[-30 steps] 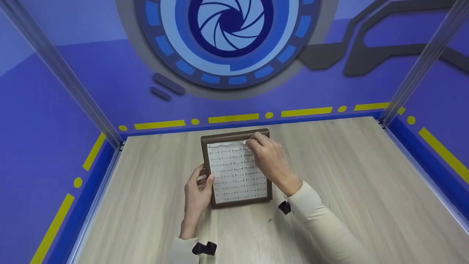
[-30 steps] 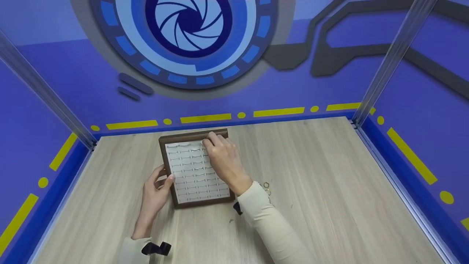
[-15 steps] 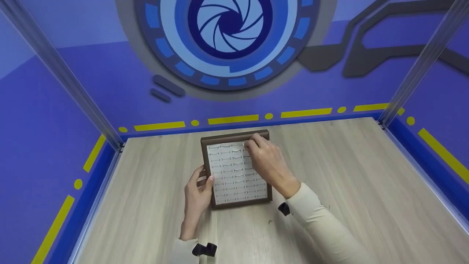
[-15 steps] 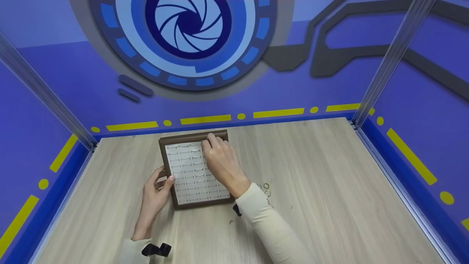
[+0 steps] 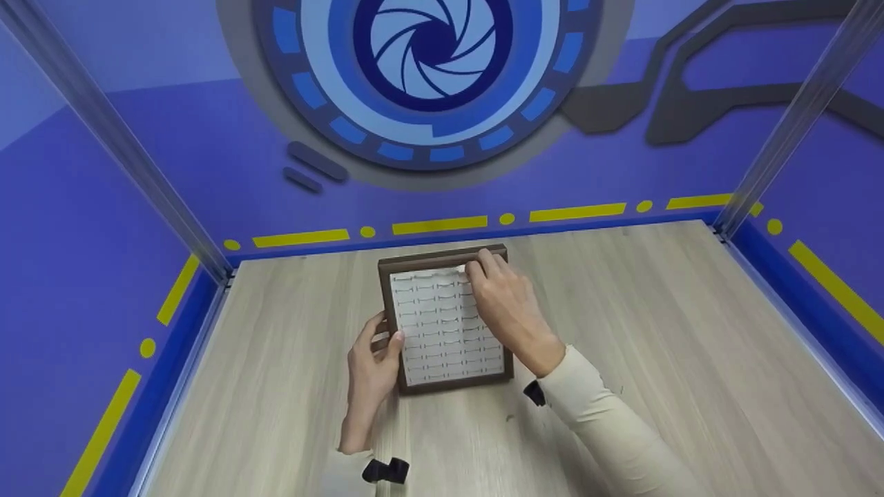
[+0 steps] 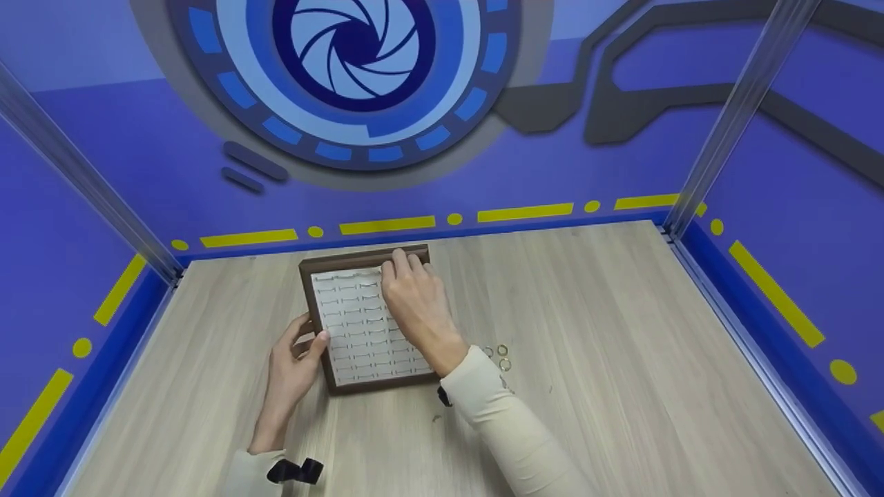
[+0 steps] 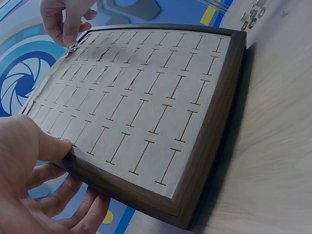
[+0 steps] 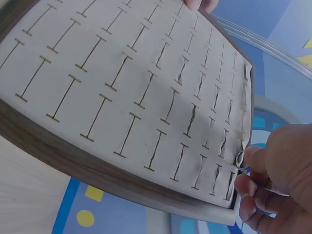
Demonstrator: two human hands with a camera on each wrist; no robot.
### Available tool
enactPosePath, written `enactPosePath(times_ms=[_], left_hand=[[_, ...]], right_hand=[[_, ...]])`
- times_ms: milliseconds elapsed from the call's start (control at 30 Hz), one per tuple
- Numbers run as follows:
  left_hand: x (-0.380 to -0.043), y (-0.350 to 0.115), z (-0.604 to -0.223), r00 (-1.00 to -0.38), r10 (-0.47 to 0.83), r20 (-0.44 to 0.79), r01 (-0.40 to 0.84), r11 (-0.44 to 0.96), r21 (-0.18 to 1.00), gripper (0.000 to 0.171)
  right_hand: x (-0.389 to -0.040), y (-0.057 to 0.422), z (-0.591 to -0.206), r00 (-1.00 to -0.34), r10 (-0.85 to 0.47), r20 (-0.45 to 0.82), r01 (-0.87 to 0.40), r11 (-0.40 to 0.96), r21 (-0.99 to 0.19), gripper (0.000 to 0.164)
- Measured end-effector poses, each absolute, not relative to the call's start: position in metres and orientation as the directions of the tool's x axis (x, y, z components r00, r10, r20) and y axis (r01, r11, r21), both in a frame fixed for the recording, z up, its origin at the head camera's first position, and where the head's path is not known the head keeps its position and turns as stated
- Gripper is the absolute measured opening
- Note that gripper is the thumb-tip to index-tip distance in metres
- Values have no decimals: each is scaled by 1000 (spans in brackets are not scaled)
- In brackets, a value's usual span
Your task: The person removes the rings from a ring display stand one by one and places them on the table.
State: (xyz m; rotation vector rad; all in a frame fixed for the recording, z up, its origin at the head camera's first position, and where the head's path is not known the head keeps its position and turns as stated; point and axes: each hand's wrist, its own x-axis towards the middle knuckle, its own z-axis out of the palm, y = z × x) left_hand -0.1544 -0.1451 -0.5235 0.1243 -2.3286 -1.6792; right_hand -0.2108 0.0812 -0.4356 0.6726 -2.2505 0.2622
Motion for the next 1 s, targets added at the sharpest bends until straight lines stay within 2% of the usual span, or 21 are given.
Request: enactPosePath(times_ms=[200,400,667,800,1000], left_hand=[[-154,-144,-525,-959,-228,166,83,333,939,46],[-152,-145,-525,-958,-229,173,91,329,940,46],[-152,-146,-524,-957,-219,189,109,331,937,47],[-152,-146,-524,-959,-220,179,98,334,937,47],[-152,-146,-525,-959,-224,174,92,333,938,47]], right_hand=[[-210,86,-437,-569,-389,724,-566,824,-2,11],[-204,95,-436,-571,-394,720,-632,771,-79,7],[-200,112,-438,-532,-398,747,-760,613,-215,14],[-197,120,-439,-515,-402,757,-786,574,-230,14],[-188,132,-441,-529,-414,740,-786,568,-244,16]])
